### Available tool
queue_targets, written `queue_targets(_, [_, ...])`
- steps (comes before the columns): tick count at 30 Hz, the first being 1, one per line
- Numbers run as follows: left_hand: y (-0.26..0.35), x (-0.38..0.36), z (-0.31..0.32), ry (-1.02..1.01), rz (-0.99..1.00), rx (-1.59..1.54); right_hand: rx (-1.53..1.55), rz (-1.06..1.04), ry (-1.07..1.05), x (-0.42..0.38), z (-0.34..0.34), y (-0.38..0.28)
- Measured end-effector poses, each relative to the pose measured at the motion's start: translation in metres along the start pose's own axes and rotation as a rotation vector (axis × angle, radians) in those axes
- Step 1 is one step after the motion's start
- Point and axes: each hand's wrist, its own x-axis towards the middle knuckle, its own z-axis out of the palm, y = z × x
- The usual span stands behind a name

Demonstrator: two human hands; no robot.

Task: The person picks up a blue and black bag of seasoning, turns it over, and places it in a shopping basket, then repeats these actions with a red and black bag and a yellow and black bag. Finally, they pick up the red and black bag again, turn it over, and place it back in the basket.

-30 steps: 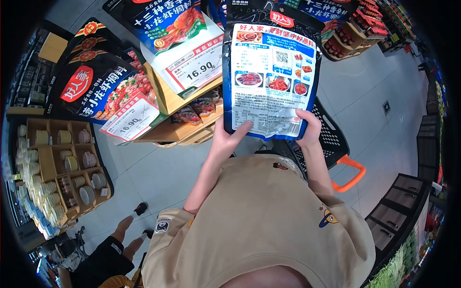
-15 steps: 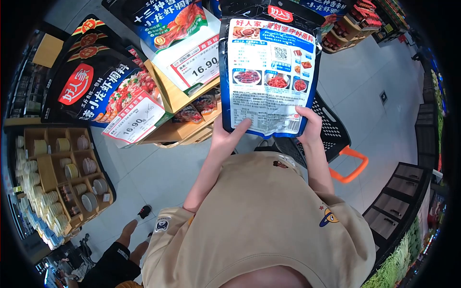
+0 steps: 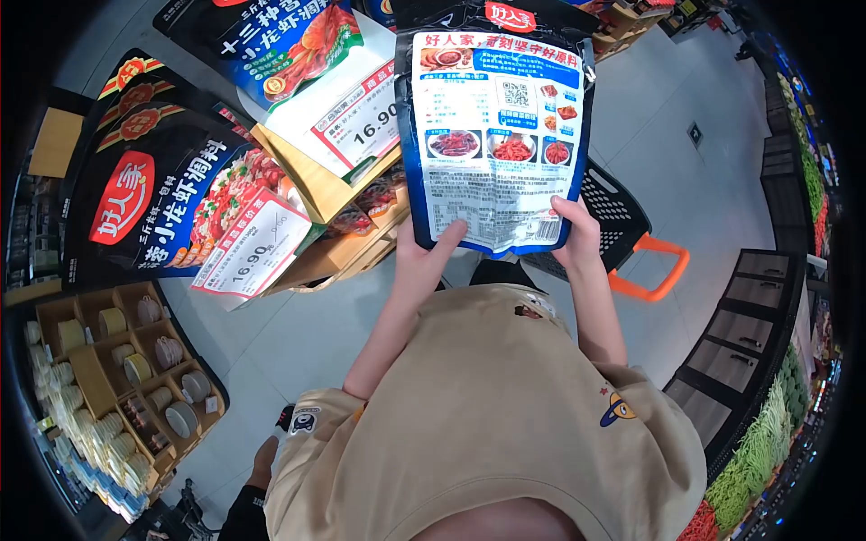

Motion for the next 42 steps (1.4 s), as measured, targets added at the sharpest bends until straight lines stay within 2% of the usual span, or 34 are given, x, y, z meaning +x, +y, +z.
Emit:
queue_targets(12, [-0.002, 0.0, 0.004, -0.082, 0.042, 0.073, -0.31, -0.086, 0.063, -0.03, 0.0, 0.005])
queue_targets(14, [0.001, -0.002, 0.011, -0.076, 0.036, 0.072, -0.361, -0.112, 0.131, -0.03, -0.001, 0.004])
queue_targets(22, [-0.008, -0.009, 0.048, -0.043, -0.016, 0.099, -0.381, -0.149, 0.153, -0.045, -0.028, -0.013])
queue_targets(30, [-0.033, -0.02, 0.111, -0.132, 0.007, 0.017, -0.322, -0.147, 0.2, -0.084, -0.074, -0.048])
queue_targets(35, [-0.052, -0.03, 0.146, -0.159, -0.068, 0.101, -0.314, -0.134, 0.272, -0.108, -0.108, -0.065])
queue_targets(38, [-0.069, -0.036, 0.162, -0.167, -0.116, 0.049, -0.294, -0.138, 0.304, -0.121, -0.129, -0.071])
queue_targets(40, [-0.072, -0.039, 0.174, -0.219, -0.143, -0.096, -0.293, -0.128, 0.305, -0.131, -0.145, -0.073])
queue_targets(42, [-0.077, -0.042, 0.181, -0.251, -0.16, -0.066, -0.294, -0.121, 0.304, -0.138, -0.156, -0.073])
